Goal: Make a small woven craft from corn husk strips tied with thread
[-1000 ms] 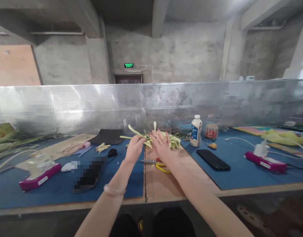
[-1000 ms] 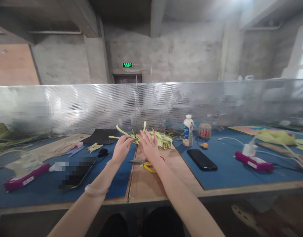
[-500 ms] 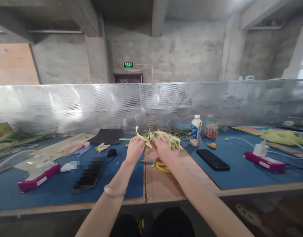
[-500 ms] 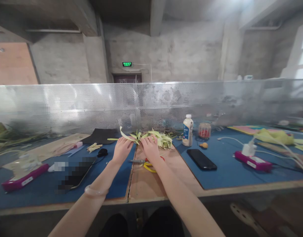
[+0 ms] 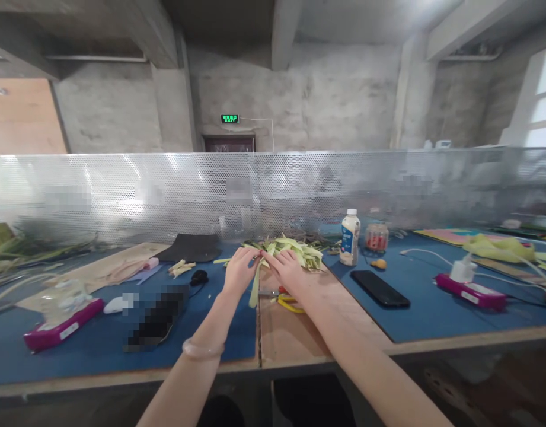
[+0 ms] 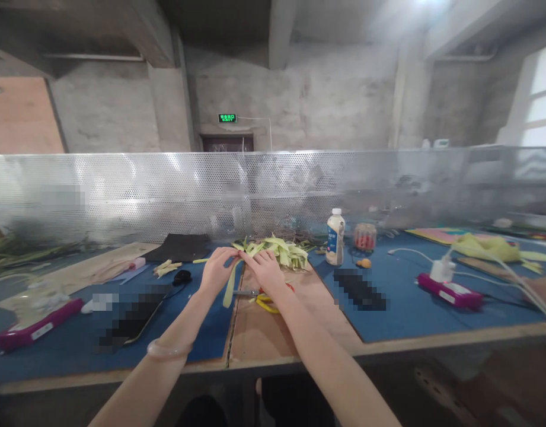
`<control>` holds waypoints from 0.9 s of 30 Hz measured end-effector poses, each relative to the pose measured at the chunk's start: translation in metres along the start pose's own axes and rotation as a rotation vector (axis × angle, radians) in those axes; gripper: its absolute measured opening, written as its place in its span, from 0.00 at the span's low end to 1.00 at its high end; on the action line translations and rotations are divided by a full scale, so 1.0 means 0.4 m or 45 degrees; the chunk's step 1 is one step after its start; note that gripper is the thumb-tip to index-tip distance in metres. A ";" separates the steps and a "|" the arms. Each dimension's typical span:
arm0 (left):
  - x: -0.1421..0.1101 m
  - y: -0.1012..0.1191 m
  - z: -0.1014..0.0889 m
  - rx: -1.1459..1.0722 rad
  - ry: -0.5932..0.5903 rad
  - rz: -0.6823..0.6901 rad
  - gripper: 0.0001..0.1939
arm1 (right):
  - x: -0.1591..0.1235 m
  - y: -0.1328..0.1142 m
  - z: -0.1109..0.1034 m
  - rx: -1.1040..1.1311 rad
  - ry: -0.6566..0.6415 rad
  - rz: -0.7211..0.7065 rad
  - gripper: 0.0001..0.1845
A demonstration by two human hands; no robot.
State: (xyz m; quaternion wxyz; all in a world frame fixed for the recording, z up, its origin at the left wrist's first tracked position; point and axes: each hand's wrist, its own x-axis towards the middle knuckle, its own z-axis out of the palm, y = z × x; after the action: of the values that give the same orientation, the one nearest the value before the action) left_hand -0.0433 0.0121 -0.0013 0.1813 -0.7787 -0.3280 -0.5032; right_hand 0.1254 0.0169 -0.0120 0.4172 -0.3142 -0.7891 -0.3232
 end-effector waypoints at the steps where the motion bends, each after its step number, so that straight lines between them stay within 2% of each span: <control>1: -0.001 -0.002 0.001 -0.024 0.000 -0.015 0.13 | 0.000 0.000 0.002 0.008 0.005 0.003 0.18; 6: -0.005 -0.009 0.012 -0.142 -0.040 -0.095 0.13 | 0.003 -0.002 0.006 0.046 0.053 0.059 0.16; 11: -0.007 -0.018 0.024 -0.190 -0.090 -0.156 0.13 | 0.008 0.003 0.005 0.107 0.075 0.044 0.19; 27: -0.010 -0.028 0.023 -0.083 -0.342 -0.252 0.13 | 0.004 0.006 0.013 0.187 -0.031 0.003 0.13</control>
State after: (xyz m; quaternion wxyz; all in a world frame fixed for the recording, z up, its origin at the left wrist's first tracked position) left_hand -0.0458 0.0244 -0.0093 0.0603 -0.8083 -0.4078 -0.4203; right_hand 0.1241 0.0227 -0.0123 0.4300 -0.2877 -0.8153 -0.2599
